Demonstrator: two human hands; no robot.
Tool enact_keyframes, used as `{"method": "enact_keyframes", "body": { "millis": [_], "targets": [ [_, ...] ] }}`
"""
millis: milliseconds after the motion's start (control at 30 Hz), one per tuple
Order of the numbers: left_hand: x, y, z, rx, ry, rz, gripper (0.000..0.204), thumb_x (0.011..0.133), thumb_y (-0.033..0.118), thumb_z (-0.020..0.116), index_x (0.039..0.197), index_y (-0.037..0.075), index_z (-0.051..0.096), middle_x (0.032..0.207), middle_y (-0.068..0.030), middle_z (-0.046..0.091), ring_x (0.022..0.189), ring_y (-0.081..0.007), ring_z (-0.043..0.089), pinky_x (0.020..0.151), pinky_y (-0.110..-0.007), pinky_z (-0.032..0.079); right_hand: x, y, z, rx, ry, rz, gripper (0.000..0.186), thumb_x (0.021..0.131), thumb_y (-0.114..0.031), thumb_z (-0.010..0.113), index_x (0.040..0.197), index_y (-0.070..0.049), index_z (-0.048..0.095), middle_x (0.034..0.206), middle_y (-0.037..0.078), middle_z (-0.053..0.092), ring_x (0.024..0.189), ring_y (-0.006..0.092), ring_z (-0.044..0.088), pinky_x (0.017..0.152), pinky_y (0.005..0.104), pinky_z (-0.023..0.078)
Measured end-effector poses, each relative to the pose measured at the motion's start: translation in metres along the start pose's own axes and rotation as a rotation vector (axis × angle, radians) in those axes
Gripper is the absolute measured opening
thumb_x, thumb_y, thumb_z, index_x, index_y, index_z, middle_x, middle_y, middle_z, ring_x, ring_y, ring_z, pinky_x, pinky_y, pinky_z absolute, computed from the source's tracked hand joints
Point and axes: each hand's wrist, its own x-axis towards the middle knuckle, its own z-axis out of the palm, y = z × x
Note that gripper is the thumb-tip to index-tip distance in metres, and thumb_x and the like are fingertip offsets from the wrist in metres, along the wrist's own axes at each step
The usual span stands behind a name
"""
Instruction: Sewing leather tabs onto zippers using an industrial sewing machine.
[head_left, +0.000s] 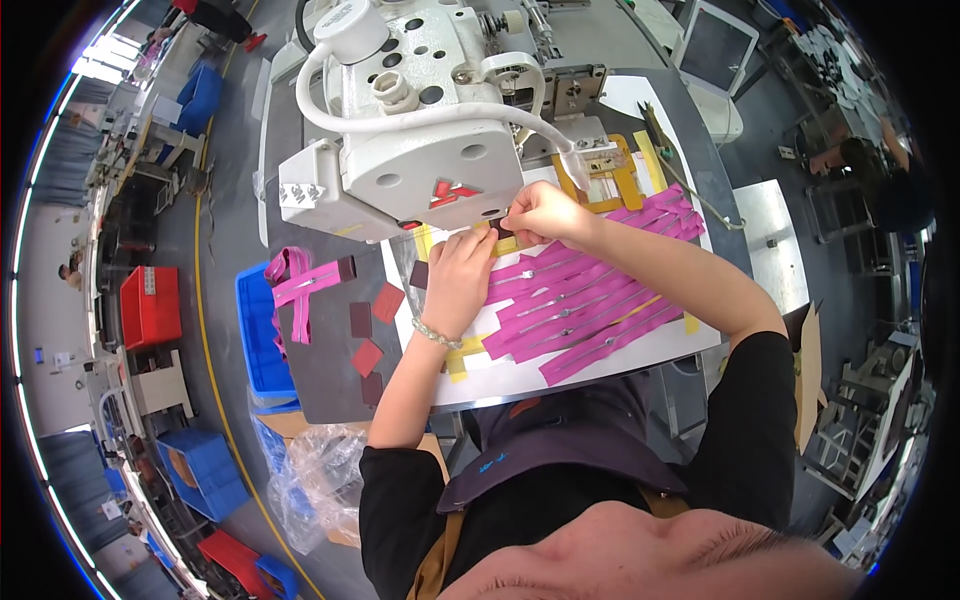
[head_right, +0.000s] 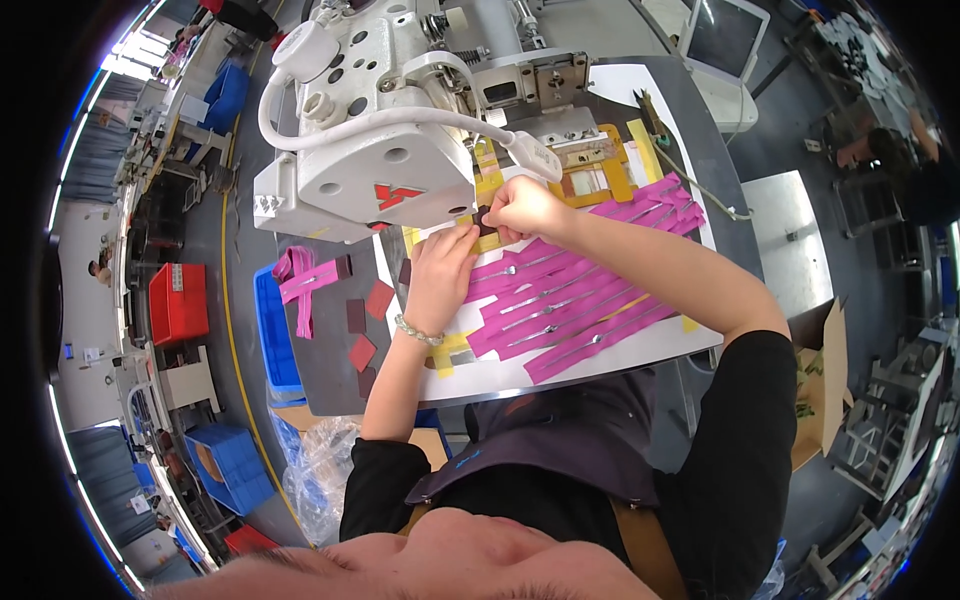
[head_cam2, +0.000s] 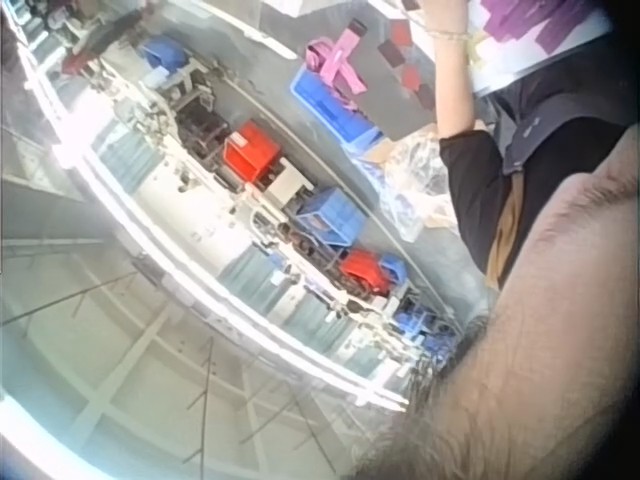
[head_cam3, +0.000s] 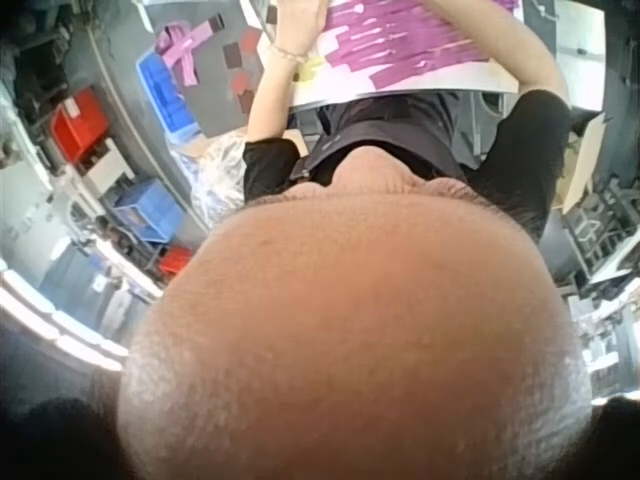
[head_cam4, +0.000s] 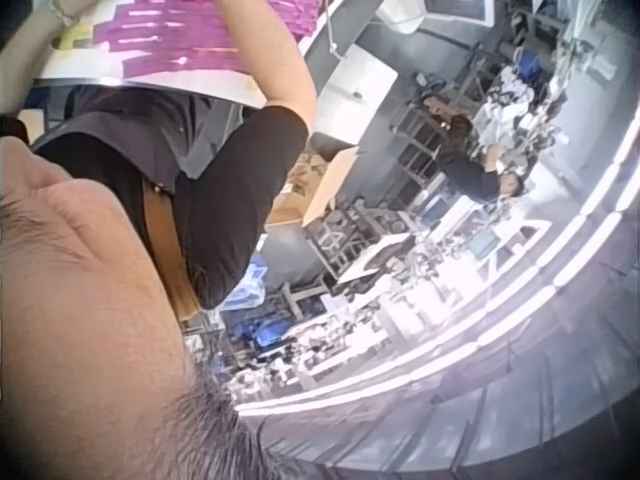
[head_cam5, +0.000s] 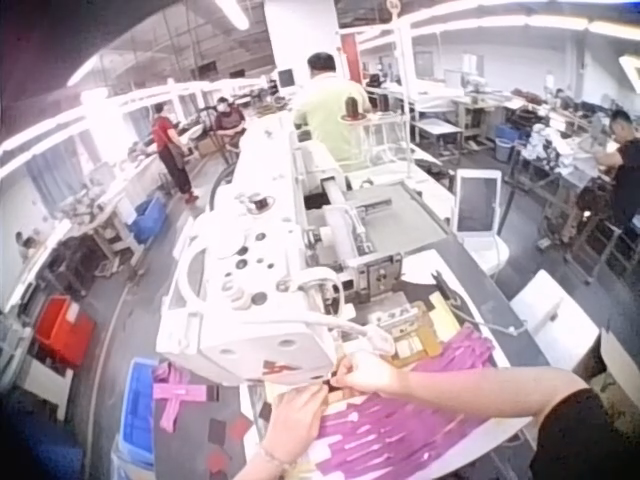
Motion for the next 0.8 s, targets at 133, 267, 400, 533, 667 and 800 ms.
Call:
{"method": "enact_keyframes", "body": {
  "millis": [133, 267, 400, 533, 667, 800],
  "targets": [
    [-0.002, 0.000, 0.005, 0.076, 0.023, 0.016, 0.033, 0.078, 0.009, 0.064, 0.111, 0.005, 0.062, 0.114, -0.0051, 0.061, 0.104, -0.0200, 0.056, 0.087, -0.036, 0.038, 0.000, -0.003, 0.002, -0.088, 0.026, -0.008, 0.019, 0.081, -0.012, 0.067, 0.070, 0.002, 0.059, 0.056, 0.006, 0.058, 0.042, 0.0087, 0.050, 0.037, 0.0218, 0.035],
    [-0.003, 0.002, 0.010, 0.181, 0.055, 0.059, 0.027, 0.081, 0.010, 0.058, 0.107, 0.005, 0.063, 0.113, -0.0039, 0.062, 0.105, -0.0173, 0.056, 0.085, -0.035, 0.039, -0.003, -0.009, 0.004, -0.155, 0.041, -0.012, 0.021, 0.080, -0.014, 0.068, 0.071, 0.003, 0.062, 0.057, 0.007, 0.059, 0.044, 0.0101, 0.054, 0.039, 0.0227, 0.041],
    [-0.001, 0.004, 0.014, 0.258, 0.048, 0.083, 0.026, 0.080, 0.010, 0.059, 0.105, 0.004, 0.063, 0.112, -0.0054, 0.062, 0.106, -0.0177, 0.056, 0.087, -0.036, 0.039, -0.007, -0.021, 0.000, -0.304, 0.039, -0.001, 0.019, 0.080, -0.011, 0.066, 0.068, 0.002, 0.060, 0.056, 0.008, 0.060, 0.045, 0.0121, 0.055, 0.040, 0.0267, 0.044],
    [0.003, 0.004, 0.015, 0.271, 0.049, 0.108, 0.026, 0.078, 0.010, 0.063, 0.103, 0.003, 0.063, 0.112, -0.0061, 0.062, 0.106, -0.0191, 0.057, 0.087, -0.037, 0.041, -0.007, -0.031, -0.003, -0.453, -0.043, -0.002, 0.021, 0.080, -0.013, 0.066, 0.068, 0.003, 0.060, 0.054, 0.008, 0.059, 0.043, 0.0125, 0.054, 0.040, 0.0278, 0.044],
    [0.006, -0.003, 0.011, 0.235, 0.026, 0.122, 0.027, 0.076, 0.009, 0.066, 0.102, 0.003, 0.063, 0.111, -0.0069, 0.063, 0.107, -0.0208, 0.057, 0.090, -0.038, 0.042, -0.004, -0.027, -0.007, -0.588, -0.103, -0.030, 0.019, 0.081, -0.017, 0.066, 0.074, 0.001, 0.061, 0.063, 0.010, 0.062, 0.054, 0.0147, 0.059, 0.049, 0.0292, 0.048],
    [0.007, -0.013, 0.004, -0.002, 0.001, 0.115, 0.029, 0.073, 0.008, 0.069, 0.102, 0.002, 0.064, 0.112, -0.0090, 0.063, 0.105, -0.0243, 0.059, 0.090, -0.039, 0.044, -0.008, -0.009, -0.024, -0.796, -0.018, -0.490, 0.017, 0.078, -0.017, 0.069, 0.081, -0.001, 0.066, 0.075, 0.008, 0.067, 0.064, 0.0174, 0.062, 0.060, 0.0294, 0.049]
  ]
}}
